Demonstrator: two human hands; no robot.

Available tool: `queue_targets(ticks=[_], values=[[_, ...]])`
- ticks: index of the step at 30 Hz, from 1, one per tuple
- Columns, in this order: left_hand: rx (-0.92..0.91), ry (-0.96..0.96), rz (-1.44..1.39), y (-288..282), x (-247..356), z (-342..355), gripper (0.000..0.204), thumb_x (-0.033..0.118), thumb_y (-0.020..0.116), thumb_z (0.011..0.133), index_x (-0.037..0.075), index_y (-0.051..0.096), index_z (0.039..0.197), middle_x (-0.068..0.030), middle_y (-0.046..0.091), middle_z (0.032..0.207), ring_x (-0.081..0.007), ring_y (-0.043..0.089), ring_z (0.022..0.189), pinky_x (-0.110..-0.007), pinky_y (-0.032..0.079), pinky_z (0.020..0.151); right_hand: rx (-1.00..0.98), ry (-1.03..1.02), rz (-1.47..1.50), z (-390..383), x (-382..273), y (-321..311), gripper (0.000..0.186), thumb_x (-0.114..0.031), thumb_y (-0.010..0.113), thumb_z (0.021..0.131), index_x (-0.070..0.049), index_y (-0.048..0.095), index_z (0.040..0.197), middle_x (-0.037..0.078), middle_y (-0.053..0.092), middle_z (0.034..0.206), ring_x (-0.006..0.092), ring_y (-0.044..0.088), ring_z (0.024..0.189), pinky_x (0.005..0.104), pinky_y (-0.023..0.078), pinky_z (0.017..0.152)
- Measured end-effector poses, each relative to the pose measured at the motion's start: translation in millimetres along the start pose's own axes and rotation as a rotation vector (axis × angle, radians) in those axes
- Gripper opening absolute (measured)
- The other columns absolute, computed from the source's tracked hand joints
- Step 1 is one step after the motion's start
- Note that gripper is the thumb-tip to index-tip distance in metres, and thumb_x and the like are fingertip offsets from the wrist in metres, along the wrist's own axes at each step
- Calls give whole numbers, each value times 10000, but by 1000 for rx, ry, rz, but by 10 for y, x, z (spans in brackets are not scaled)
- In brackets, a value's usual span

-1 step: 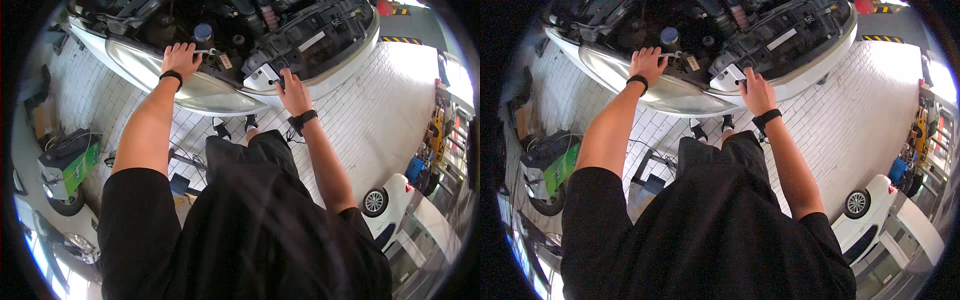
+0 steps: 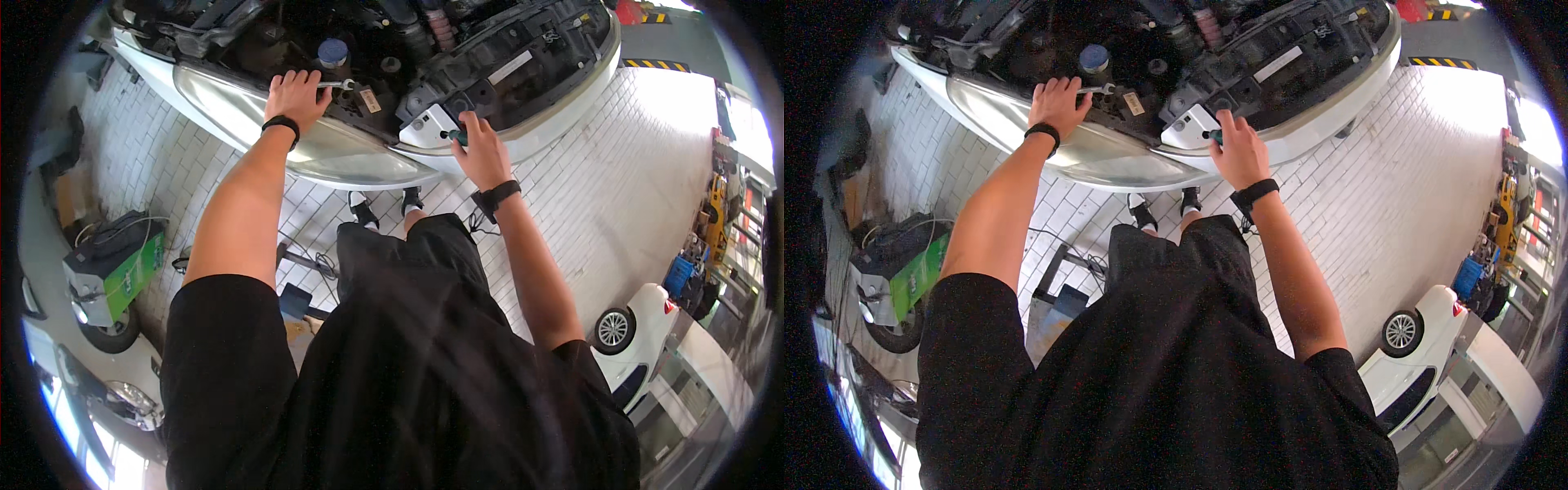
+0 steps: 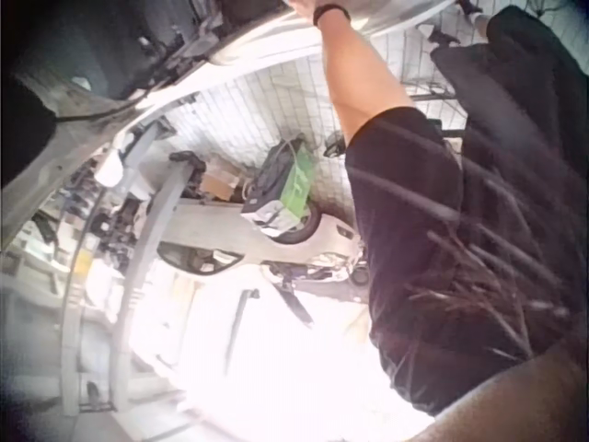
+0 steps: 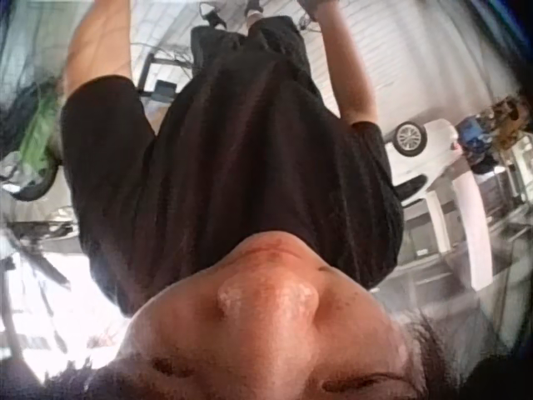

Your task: Use tools to loosen and tighten bolts inside the engine compartment of a car.

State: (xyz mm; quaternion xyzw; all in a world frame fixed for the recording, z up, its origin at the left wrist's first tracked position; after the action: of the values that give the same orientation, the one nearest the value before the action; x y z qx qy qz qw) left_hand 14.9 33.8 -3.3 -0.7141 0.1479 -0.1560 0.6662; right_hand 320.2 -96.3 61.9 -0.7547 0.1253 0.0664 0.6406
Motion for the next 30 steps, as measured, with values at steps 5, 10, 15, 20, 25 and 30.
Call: queue_targets(ticks=[5, 10, 15, 20, 25, 30], values=[[53, 13, 22, 40, 10, 36, 357, 425, 468, 933, 99, 585, 1023, -83, 620, 991, -259, 555, 1015, -433, 402, 892, 61, 68, 171, -25, 54, 39, 381, -263, 645, 862, -116, 495, 1179, 164, 621, 913, 387, 636, 833, 468, 513, 664], [40, 12, 51, 28, 16, 12, 394, 434, 463, 937, 94, 590, 1089, -86, 626, 1026, -266, 556, 1039, -441, 404, 903, 152, -96, 196, -49, -44, -2, 383, -213, 647, 851, -99, 494, 1183, 167, 600, 921, 386, 633, 839, 463, 516, 682], [36, 12, 46, 38, 25, 35, 410, 428, 471, 940, 84, 597, 1123, -99, 624, 1022, -284, 569, 1023, -448, 412, 905, -18, 163, 52, 30, 66, 50, 431, -328, 635, 854, -86, 503, 1186, 156, 636, 801, 375, 648, 733, 462, 517, 603], [32, 15, 45, 37, 27, 32, 395, 419, 488, 934, 83, 599, 1109, -98, 622, 1005, -284, 568, 1014, -442, 415, 894, 217, -202, 77, 48, -126, -84, 438, -385, 611, 889, -90, 501, 1193, 169, 651, 781, 379, 657, 713, 482, 515, 594], [67, 9, 25, -12, 21, 36, 356, 415, 511, 905, 96, 608, 1032, -84, 632, 976, -267, 568, 1005, -438, 410, 886, -138, 91, 28, 132, -28, 43, 363, -266, 642, 829, -83, 521, 1118, 135, 625, 861, 361, 646, 811, 458, 519, 628], [-48, -6, 4, -41, 51, 63, 376, 413, 492, 929, 83, 591, 1079, -91, 619, 1034, -271, 548, 1041, -435, 402, 903, 124, -218, 27, 88, -137, -138, 319, -322, 621, 861, -73, 538, 1043, 161, 639, 788, 378, 651, 749, 500, 508, 628]])
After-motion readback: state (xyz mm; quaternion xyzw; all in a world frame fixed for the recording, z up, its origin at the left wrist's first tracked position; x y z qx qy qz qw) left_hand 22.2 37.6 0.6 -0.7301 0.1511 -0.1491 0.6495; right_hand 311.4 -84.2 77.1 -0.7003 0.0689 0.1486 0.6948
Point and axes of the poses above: each hand's wrist, its own z-axis towards the middle knuckle, its own y-axis out of the palm, x = y × z, the point moved 5 cm from there along z, towards the middle knuckle
